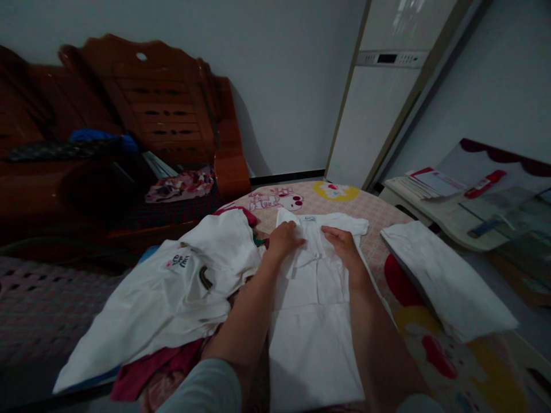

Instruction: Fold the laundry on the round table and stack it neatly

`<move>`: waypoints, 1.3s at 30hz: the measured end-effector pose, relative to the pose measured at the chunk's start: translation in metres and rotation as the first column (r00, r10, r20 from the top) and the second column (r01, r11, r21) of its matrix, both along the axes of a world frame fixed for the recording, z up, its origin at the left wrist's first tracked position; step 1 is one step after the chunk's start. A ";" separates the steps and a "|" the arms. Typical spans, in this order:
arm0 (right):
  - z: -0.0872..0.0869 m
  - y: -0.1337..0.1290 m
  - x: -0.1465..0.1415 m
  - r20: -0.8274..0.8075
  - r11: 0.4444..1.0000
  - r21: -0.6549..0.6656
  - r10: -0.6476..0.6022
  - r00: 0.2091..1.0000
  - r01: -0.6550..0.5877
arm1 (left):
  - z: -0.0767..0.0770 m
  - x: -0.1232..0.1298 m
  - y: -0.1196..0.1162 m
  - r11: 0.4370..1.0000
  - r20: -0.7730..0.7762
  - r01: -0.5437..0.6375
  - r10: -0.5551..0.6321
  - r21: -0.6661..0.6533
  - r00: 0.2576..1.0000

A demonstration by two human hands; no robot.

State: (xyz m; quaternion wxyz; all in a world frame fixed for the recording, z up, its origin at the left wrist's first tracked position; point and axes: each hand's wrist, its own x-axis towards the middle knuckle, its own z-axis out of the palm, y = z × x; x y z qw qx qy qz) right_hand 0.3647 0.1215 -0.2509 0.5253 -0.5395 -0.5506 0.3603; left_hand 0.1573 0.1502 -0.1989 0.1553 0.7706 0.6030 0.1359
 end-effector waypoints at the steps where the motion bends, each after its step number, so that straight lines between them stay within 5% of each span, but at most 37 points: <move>1: 0.001 -0.001 0.000 0.005 1.000 0.000 0.002 1.000 -0.002 | -0.001 0.004 -0.004 1.000 -0.077 -0.009 0.008 -0.005 0.997; 11: 0.008 -0.005 -0.004 0.011 0.999 -0.022 -0.026 1.000 0.027 | -0.001 0.021 -0.019 1.000 -0.228 0.008 -0.005 0.013 0.974; 21: 0.012 -0.006 -0.005 -0.043 0.998 -0.037 -0.045 0.998 0.044 | -0.003 0.000 -0.003 0.999 -0.115 -0.035 0.030 -0.042 0.993; 25: 0.025 -0.013 -0.010 -0.105 1.000 -0.002 0.000 0.994 0.000 | -0.004 -0.014 0.010 0.995 0.136 -0.069 0.078 -0.070 0.988; 27: 0.031 -0.018 -0.014 -0.173 0.996 0.013 0.086 0.981 -0.085 | -0.003 -0.021 0.016 0.981 0.410 -0.112 0.167 -0.156 0.897; 30: 0.038 -0.024 -0.022 -0.230 0.978 0.003 0.205 0.951 -0.210 | -0.002 -0.022 0.020 0.925 0.774 -0.078 0.356 -0.373 0.523; 33: 0.042 -0.026 -0.028 -0.218 0.955 -0.038 0.278 0.935 -0.293 | -0.002 -0.014 0.017 0.872 0.862 0.064 0.464 -0.485 0.206; 36: 0.043 -0.026 -0.034 -0.204 0.927 -0.047 0.357 0.912 -0.373 | -0.001 -0.005 0.014 0.865 0.873 0.119 0.481 -0.487 0.079; 39: 0.038 -0.023 -0.040 -0.206 0.932 -0.070 0.336 0.919 -0.356 | -0.003 -0.002 0.013 0.877 0.884 0.111 0.465 -0.467 0.041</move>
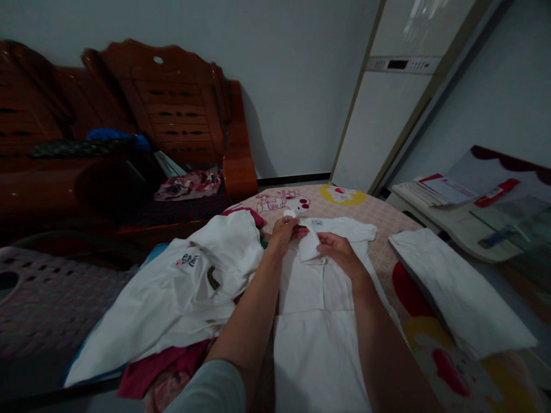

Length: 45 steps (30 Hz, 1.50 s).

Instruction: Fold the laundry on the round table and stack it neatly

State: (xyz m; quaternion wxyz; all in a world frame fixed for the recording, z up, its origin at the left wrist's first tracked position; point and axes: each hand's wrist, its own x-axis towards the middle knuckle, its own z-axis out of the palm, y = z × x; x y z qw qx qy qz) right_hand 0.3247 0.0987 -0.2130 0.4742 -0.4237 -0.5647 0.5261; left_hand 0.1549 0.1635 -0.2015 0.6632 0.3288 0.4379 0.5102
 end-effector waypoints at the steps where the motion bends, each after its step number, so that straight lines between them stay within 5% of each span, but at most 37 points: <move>1: -0.003 0.002 -0.002 0.021 0.999 -0.004 -0.046 0.999 0.046 | -0.001 0.000 0.001 1.000 -0.003 0.005 -0.005 0.012 1.000; 4: -0.012 0.008 -0.004 0.069 0.964 0.030 -0.266 0.961 0.265 | -0.007 -0.005 0.005 0.996 -0.044 0.020 -0.016 0.087 0.999; 7: -0.018 0.013 0.000 0.033 0.879 0.035 -0.477 0.878 0.476 | -0.016 -0.018 0.013 0.974 -0.244 -0.098 0.148 0.205 0.959; 11: -0.023 0.014 0.010 0.031 0.790 -0.021 -0.613 0.790 0.613 | -0.026 -0.035 0.019 0.917 -0.676 -0.137 0.370 0.373 0.637; 13: -0.025 0.014 0.012 0.041 0.775 -0.015 -0.631 0.774 0.632 | -0.029 -0.037 0.019 0.919 -0.787 -0.056 0.364 0.389 0.498; 16: -0.028 0.014 0.013 0.060 0.772 -0.025 -0.633 0.772 0.635 | -0.030 -0.032 0.018 0.933 -0.864 0.027 0.320 0.358 0.388; 23: -0.030 0.018 0.016 0.087 0.840 0.067 -0.542 0.836 0.538 | -0.029 -0.023 0.017 0.922 -0.915 0.215 0.244 0.322 0.322; 28: -0.042 0.023 0.018 0.126 0.776 0.100 -0.631 0.766 0.623 | -0.034 -0.024 0.022 0.919 -0.920 0.223 0.252 0.324 0.299; 33: -0.046 0.020 0.024 0.368 0.745 0.095 -0.642 0.672 0.660 | -0.038 -0.026 0.025 0.928 -0.920 0.142 0.302 0.343 0.250; 39: -0.038 0.019 0.021 0.479 0.693 0.119 -0.668 0.570 0.711 | -0.029 -0.018 0.039 0.848 -0.891 0.295 0.374 0.440 0.256; 45: -0.043 0.022 0.023 0.485 0.705 0.102 -0.651 0.584 0.702 | -0.019 -0.011 0.062 0.843 -0.976 0.496 0.217 0.206 0.037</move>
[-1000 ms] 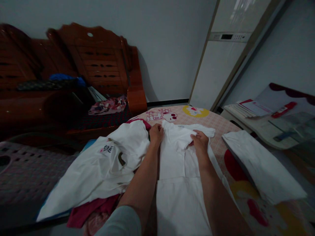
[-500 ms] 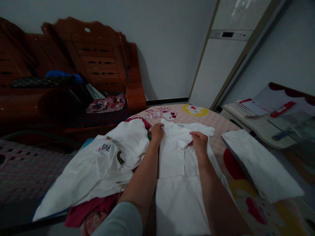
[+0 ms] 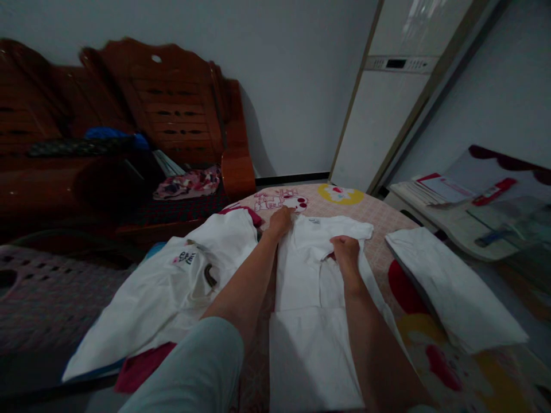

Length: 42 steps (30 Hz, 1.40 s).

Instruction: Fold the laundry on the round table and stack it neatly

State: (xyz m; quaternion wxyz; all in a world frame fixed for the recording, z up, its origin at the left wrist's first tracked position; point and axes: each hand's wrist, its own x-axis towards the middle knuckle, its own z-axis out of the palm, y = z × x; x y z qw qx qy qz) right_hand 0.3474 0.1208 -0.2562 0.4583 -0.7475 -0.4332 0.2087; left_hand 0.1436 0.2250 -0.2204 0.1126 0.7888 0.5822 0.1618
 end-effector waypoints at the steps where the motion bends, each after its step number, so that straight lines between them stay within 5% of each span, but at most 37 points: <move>1: -0.001 0.001 0.000 -0.003 1.000 -0.004 0.000 1.000 0.000 | 0.001 -0.001 0.002 1.000 -0.028 0.009 -0.009 -0.003 1.000; 10: -0.004 0.000 0.001 -0.087 0.999 0.041 -0.009 0.996 0.012 | 0.017 -0.019 0.015 0.991 0.040 -0.136 0.137 -0.016 0.990; 18: -0.005 0.009 0.000 -0.242 0.934 0.357 0.071 0.968 0.021 | 0.014 -0.026 0.014 0.960 -0.042 -0.281 0.280 -0.009 0.959; 23: 0.007 0.001 -0.005 -0.348 0.944 0.280 0.267 0.899 -0.172 | 0.011 -0.028 0.011 0.975 -0.079 -0.220 0.218 -0.024 0.973; 28: 0.025 -0.013 -0.014 -0.307 0.791 0.200 0.611 0.730 -0.578 | 0.020 -0.029 0.012 0.991 -0.100 -0.128 0.131 0.038 0.986; 34: 0.029 -0.012 -0.011 -0.235 0.842 0.206 0.537 0.810 -0.498 | 0.011 -0.029 0.018 0.994 -0.123 0.012 0.002 0.107 0.992; 38: 0.034 -0.016 -0.008 -0.196 0.881 0.016 0.466 0.863 -0.472 | -0.001 -0.029 0.022 0.994 -0.173 0.073 -0.059 0.076 0.983; 42: 0.037 -0.020 -0.010 -0.211 0.854 -0.120 0.476 0.853 -0.506 | 0.003 -0.021 0.010 0.991 -0.124 -0.012 0.029 0.133 0.992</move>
